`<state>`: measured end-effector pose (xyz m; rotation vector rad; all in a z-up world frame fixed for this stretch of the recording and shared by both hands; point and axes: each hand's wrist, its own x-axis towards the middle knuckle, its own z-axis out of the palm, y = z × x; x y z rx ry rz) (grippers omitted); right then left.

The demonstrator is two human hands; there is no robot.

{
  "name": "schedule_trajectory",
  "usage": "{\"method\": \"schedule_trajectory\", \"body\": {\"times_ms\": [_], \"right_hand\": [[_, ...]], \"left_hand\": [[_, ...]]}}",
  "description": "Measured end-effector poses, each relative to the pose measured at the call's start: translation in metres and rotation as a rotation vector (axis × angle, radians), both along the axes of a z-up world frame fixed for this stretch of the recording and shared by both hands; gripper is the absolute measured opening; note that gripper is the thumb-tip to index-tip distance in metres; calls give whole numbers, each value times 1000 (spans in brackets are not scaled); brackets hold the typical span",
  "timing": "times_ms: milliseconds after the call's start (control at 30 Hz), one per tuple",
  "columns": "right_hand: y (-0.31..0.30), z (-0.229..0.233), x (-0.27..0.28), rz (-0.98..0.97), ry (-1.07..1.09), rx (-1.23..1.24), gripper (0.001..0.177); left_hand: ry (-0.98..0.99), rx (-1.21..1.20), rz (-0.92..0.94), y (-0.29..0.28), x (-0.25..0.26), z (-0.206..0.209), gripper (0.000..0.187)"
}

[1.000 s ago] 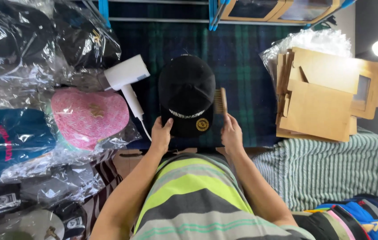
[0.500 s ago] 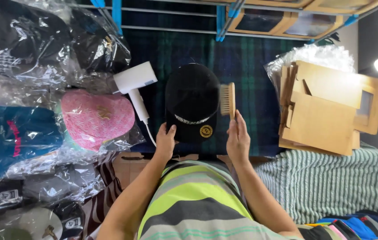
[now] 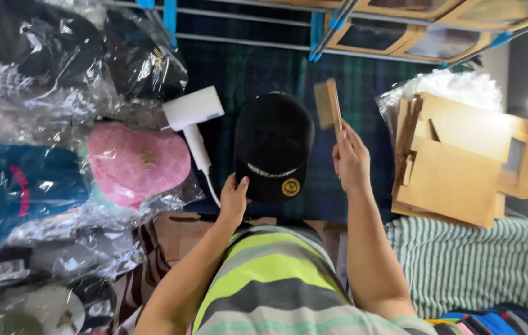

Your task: Cleaning a black baseball cap using a wooden-handled brush to remove lint or dust.

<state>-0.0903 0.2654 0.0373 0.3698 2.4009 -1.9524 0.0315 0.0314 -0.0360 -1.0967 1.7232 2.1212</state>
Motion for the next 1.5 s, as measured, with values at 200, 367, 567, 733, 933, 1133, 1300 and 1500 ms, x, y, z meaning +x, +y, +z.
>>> {"method": "schedule_trajectory", "body": {"times_ms": [200, 367, 567, 733, 933, 1133, 1300, 1500], "right_hand": [[-1, -51, -8, -22, -474, -64, 38], [-14, -26, 47, -164, -139, 53, 40], [3, -23, 68, -55, -6, 371, 39], [-16, -38, 85, 178, 675, 660, 21], [21, -100, 102, -136, 45, 624, 24], [40, -103, 102, 25, 392, 497, 15], [83, -90, 131, 189, 403, 827, 24], [8, -50, 109, 616, 616, 695, 32]], "left_hand": [[21, -52, -6, -5, 6, -74, 45], [7, -61, 48, 2, 5, -37, 52], [26, -110, -7, 3, -2, -5, 55], [79, -123, 4, 6, -1, -22, 54], [78, -127, 27, -5, 12, -51, 52], [100, -107, 19, -1, 11, -81, 52], [72, 108, 142, -1, 7, -92, 38], [69, 233, 188, -10, 14, -117, 26]]}}
